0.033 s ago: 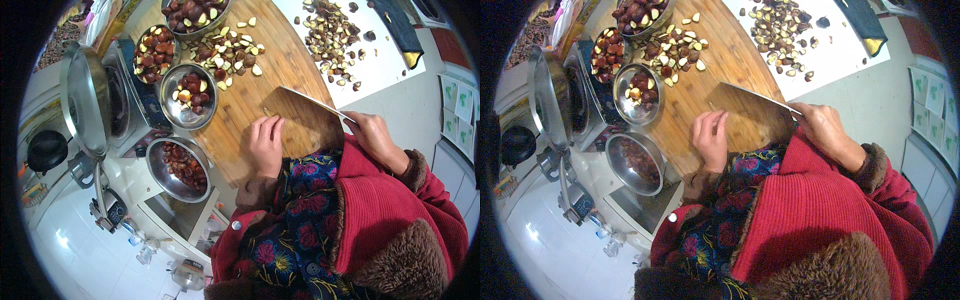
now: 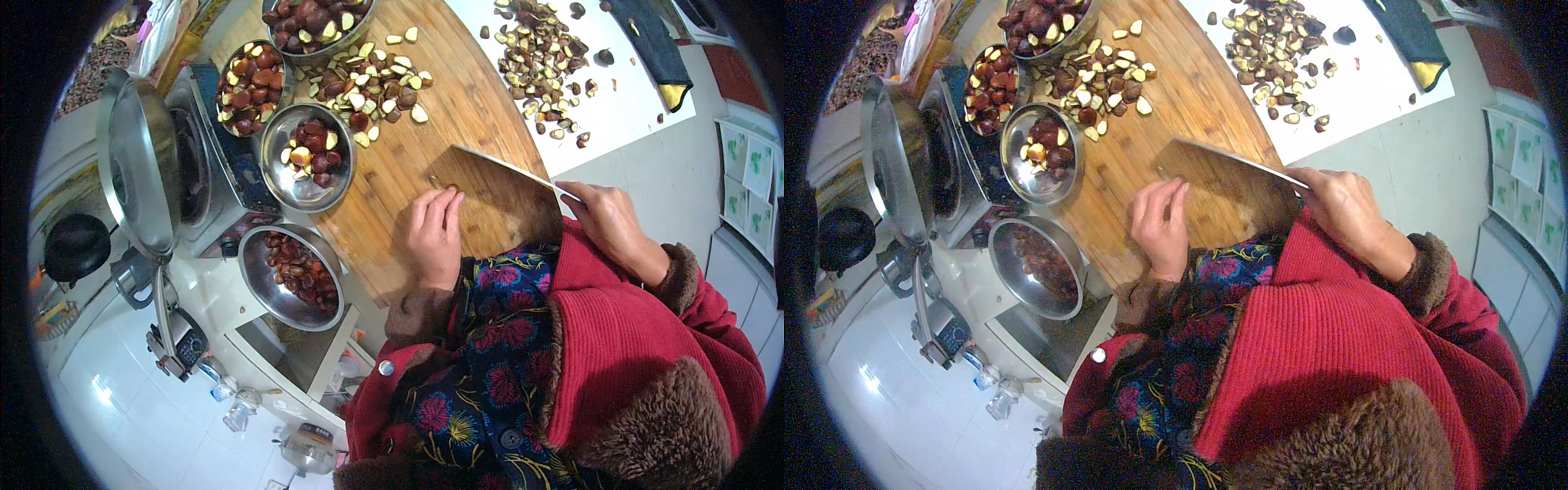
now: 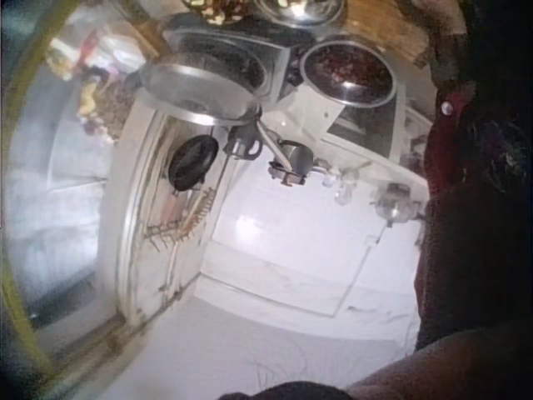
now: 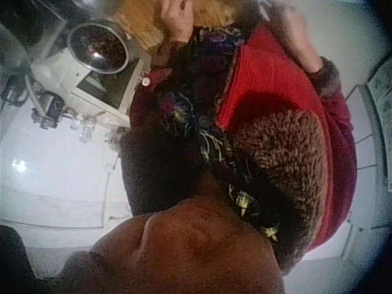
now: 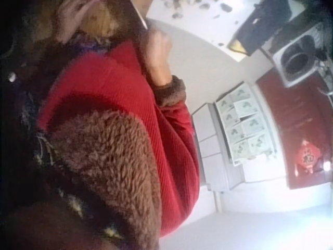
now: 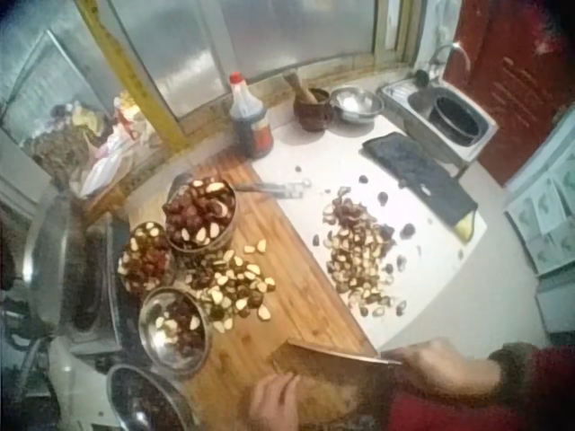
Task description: The person uses a knife to split chestnuts on a wooden cutting board, then removes the shells and places the kernels into a metal bowl. The person repeats this process for multiple chestnuts throughout the clip.
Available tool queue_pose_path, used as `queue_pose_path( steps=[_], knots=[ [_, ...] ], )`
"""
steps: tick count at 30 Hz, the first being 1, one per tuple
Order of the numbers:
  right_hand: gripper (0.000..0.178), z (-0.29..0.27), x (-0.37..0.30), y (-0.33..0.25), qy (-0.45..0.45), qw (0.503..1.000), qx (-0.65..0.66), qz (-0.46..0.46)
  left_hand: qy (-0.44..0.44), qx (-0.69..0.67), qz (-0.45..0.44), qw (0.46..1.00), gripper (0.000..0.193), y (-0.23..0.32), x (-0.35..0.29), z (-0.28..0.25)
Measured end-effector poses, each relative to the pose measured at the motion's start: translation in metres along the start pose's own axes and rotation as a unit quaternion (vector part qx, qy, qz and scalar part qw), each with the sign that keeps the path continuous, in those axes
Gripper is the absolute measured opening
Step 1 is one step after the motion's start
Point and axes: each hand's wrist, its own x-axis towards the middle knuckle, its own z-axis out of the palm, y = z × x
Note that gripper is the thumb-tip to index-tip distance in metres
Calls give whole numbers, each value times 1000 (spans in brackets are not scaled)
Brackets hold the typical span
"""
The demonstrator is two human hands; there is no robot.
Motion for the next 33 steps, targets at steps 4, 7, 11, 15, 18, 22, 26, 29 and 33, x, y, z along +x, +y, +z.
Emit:
queue_pose_path(
  steps=[4,7,11,15,18,22,26,29,33],
  knots=[
    [36,-13,2,-15,-73,990,-107,-54,-10,51,22,998,12,-2,-4,-8],
    [42,-20,3,-32,-117,978,-157,-74,-31,38,-16,999,23,-2,-10,-8],
    [44,-22,1,-48,-135,972,-179,-67,-14,29,3,999,27,-8,-10,-7],
    [43,-20,-3,-50,-128,973,-186,-56,-11,45,35,998,24,-10,-6,-5],
    [42,-22,-3,-54,-131,972,-192,-41,-8,22,37,999,21,-10,-3,-4],
    [41,-26,-5,-54,-147,971,-186,-43,1,11,41,999,22,-10,-4,-3],
    [41,-27,-5,-54,-158,970,-182,-31,-19,7,34,999,25,-6,-1,-6],
    [39,-27,-5,-55,-163,967,-192,-25,-17,-6,30,999,27,-9,-1,-3],
    [38,-30,-4,-58,-167,967,-190,-20,-12,-28,31,999,28,-10,0,-1]
  ],
)
